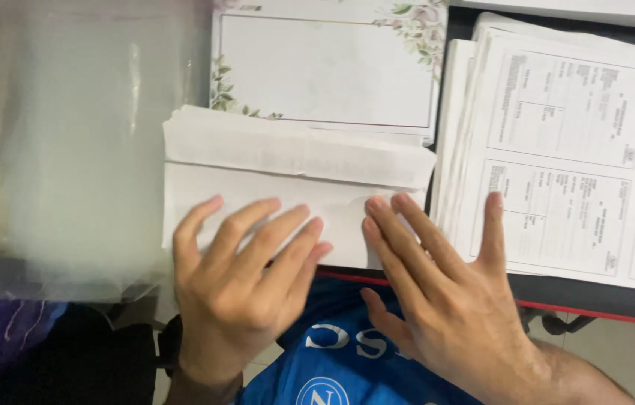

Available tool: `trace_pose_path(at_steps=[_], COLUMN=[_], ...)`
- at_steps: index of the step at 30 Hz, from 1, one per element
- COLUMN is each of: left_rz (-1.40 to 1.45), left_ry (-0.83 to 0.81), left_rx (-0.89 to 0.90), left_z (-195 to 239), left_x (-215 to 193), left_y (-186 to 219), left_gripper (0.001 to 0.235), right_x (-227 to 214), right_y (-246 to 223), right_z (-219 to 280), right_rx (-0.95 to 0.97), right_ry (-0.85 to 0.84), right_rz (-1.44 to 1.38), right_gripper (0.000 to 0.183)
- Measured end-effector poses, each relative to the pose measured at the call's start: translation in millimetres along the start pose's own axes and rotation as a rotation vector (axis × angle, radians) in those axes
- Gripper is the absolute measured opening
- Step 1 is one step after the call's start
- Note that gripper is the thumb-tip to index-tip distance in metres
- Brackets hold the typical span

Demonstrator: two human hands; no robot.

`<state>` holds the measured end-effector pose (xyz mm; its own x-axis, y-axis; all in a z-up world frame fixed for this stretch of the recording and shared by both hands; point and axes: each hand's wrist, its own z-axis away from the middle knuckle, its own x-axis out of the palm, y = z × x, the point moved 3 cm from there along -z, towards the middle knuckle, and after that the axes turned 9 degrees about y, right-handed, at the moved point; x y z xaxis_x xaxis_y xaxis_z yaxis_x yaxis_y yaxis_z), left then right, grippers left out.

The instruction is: Folding printed documents and inserting them into envelopes.

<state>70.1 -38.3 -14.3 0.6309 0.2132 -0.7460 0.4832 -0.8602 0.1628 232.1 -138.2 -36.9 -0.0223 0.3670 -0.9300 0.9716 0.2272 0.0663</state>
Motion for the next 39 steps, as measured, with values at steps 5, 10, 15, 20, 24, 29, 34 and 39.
trace_pose_path(at_steps=[5, 10, 15, 20, 24, 29, 34, 39], left_rz=[-0.06, -0.166, -0.196, 0.014, 0.41, 0.181, 0.169, 0.406], left_ry=[-0.096, -0.122, -0.116, -0.058, -0.161, -0.372, -0.325, -0.218], left_rx=[-0.083, -0.083, -0.1, 0.073, 0.213, 0.236, 0.296, 0.253], left_z=[6, 5, -5, -24, -54, -35, -35, -53], left_x=[7, 10, 18, 37, 62, 98, 100, 87], left_y=[18, 25, 26, 67, 124, 136, 137, 133], left_gripper=[0.012, 0.01, 0.025, 0.016, 0.015, 0.066, 0.044, 0.022], right_x=[2, -6, -24, -33, -45, -50, -53, -65], right_y=[6, 36, 80, 135, 157, 165, 168, 178], right_z=[3, 10, 58, 129, 177, 203, 208, 210], right_rx=[0.044, 0.074, 0.28, 0.515, 0.659, 0.69, 0.738, 0.698], right_ry=[0.016, 0.027, 0.31, 0.339, 0.255, 0.188, 0.11, 0.093], right_rz=[-0.13, -0.521, -0.541, -0.289, -0.055, -0.102, -0.185, -0.207], right_gripper=[0.068, 0.066, 0.042, 0.038, 0.051, 0.065, 0.073, 0.059])
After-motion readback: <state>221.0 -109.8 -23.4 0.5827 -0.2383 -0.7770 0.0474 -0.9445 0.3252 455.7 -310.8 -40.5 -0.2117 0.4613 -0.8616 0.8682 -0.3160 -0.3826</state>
